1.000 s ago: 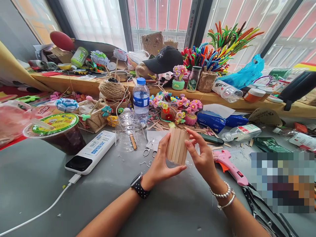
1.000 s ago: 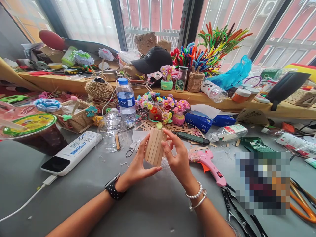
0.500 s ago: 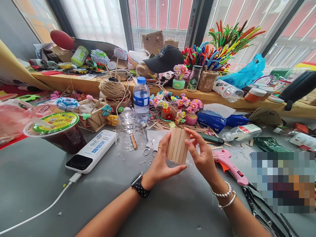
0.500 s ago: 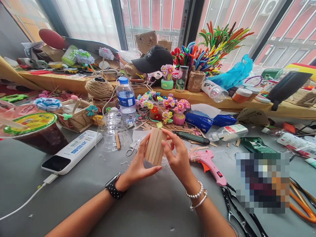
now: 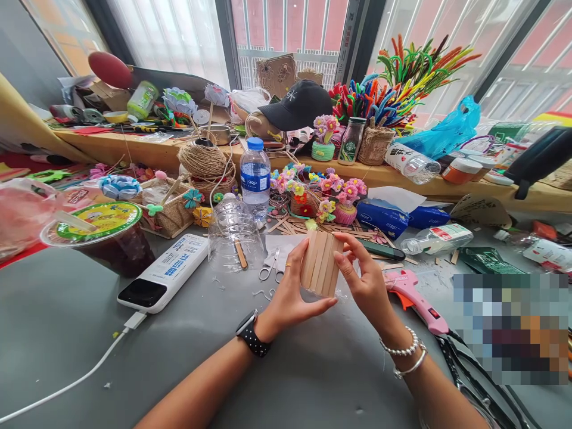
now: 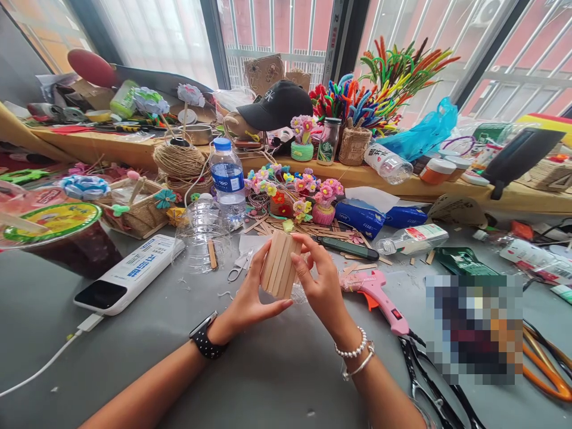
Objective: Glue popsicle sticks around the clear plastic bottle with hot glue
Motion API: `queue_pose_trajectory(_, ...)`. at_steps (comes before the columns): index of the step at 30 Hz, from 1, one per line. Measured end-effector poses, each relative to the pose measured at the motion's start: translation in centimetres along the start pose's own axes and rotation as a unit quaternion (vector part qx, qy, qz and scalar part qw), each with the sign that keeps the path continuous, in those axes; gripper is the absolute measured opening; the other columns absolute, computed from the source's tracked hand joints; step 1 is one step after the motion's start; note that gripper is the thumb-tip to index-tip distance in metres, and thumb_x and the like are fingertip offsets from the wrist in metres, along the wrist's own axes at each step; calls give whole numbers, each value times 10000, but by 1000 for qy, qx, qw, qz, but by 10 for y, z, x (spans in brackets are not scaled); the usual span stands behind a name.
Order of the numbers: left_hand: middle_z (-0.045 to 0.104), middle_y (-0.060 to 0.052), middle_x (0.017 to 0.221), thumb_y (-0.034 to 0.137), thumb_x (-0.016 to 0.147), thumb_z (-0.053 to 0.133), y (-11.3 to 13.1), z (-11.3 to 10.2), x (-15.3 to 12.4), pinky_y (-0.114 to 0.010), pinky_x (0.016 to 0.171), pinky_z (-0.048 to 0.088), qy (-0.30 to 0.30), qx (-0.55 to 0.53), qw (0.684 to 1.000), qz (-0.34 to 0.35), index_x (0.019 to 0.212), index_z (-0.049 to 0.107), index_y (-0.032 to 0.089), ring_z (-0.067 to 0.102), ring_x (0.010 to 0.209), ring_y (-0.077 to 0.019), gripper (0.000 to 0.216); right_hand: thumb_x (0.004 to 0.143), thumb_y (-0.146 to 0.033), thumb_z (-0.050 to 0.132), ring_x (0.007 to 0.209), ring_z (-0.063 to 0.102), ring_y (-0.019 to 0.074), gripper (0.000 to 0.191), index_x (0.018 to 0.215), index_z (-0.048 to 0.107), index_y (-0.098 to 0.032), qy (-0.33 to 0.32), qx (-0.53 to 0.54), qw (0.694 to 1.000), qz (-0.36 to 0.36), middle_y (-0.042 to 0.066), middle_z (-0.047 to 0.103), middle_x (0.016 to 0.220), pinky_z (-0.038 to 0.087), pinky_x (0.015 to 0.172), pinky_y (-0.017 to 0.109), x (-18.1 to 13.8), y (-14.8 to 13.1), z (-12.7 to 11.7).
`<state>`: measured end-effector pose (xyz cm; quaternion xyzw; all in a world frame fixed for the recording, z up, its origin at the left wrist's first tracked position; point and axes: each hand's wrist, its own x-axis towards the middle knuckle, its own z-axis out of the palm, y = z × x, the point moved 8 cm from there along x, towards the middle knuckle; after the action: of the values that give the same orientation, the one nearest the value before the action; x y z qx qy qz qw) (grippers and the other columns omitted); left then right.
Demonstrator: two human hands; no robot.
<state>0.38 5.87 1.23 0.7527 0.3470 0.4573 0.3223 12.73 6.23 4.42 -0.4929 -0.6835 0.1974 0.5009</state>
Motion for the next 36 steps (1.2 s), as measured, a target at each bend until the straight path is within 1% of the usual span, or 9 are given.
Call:
queue_pose_trajectory(3,147,-112,1393,335,615,695,0,0,0,-488,1031,194,1,6,1000,-2,1316,87,290,198,1265,-308,930,828,-344,432,739,468,135,310,1127,479,-276,-1,-5,1000,4,14,515,866,414,718,283,0,1,0)
queue_pose_trajectory(9,147,-116,1391,342,612,696,-1,0,1,-488,1031,184,3,9,1000,3,1315,89,278,192,1265,-305,931,831,-343,428,767,471,140,309,1126,477,-269,2,7,1000,-2,19,520,885,409,726,291,-1,2,1)
queue_pose_trajectory(15,173,-115,1381,340,618,693,-2,0,1,-471,1032,198,1,14,1000,-1,1317,90,274,200,1265,-291,926,823,-348,443,704,460,124,339,1154,479,-281,6,7,1000,3,7,519,842,415,710,289,-1,3,0)
queue_pose_trajectory(21,150,-120,1391,330,630,684,0,0,1,-462,1042,180,0,15,1000,6,1319,89,263,185,1273,-283,913,815,-343,460,701,471,115,452,1257,387,-277,10,12,1000,5,7,536,861,421,709,274,-1,3,-1)
queue_pose_trajectory(26,145,-119,1393,324,630,684,1,0,1,-466,1040,180,-1,11,1000,7,1319,94,263,181,1273,-292,910,812,-347,464,697,469,113,381,1184,456,-266,10,15,1000,4,8,520,845,422,679,251,0,4,-1)
queue_pose_trajectory(30,151,-120,1391,327,626,687,0,0,1,-453,1044,179,1,14,1000,7,1320,93,257,183,1274,-279,917,814,-345,460,721,469,116,350,1153,467,-260,4,13,1000,10,8,518,851,412,691,246,-1,5,0)
queue_pose_trajectory(36,164,-120,1384,334,625,686,0,0,1,-453,1044,183,1,17,1000,5,1320,93,255,190,1271,-276,917,809,-345,467,702,465,112,339,1137,471,-259,-2,21,1000,13,0,517,833,411,688,244,0,4,0)
